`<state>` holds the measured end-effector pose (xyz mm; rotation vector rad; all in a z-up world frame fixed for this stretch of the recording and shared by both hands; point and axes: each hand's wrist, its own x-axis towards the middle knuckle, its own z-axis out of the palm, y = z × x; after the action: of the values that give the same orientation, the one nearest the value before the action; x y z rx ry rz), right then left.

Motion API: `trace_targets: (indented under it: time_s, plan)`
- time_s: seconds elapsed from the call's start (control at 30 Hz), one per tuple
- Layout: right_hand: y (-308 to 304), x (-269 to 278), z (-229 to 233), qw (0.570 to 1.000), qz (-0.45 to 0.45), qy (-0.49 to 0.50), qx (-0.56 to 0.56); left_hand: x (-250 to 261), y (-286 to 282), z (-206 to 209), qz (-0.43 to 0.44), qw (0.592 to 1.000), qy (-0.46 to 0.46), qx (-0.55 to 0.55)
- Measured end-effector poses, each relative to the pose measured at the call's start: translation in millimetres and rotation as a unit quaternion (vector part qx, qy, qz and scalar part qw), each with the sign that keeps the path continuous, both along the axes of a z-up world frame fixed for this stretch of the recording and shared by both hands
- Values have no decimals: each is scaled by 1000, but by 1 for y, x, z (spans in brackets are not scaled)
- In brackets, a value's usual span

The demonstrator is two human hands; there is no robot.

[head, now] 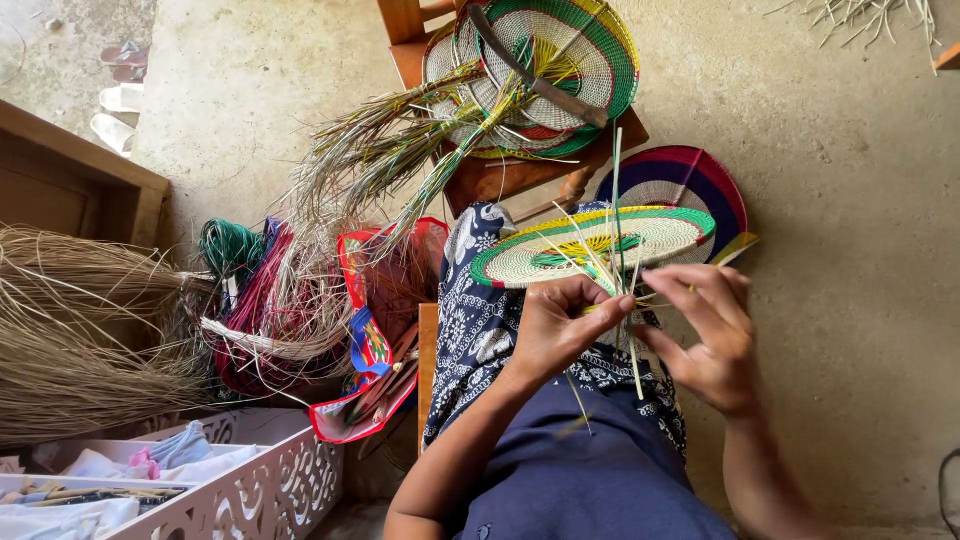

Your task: Weaving colorful straw fibers to create a decorative fan and trimming excess material with a knife

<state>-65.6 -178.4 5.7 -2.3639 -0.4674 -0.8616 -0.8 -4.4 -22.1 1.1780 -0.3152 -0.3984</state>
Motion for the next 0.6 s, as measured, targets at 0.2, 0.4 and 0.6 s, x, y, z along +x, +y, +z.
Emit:
trace_targets:
  time_s: [0.2,0.4,0.6]
  plan:
    - [14,17,-44,985,14,127,114,-8,1,-2,10,1000,-14,16]
    - [18,24,-48,982,18,122,141,-16,5,2,94,988,-113,42]
    - [14,36,-62,976,21,113,183,-9,7,-1,111,984,-119,69]
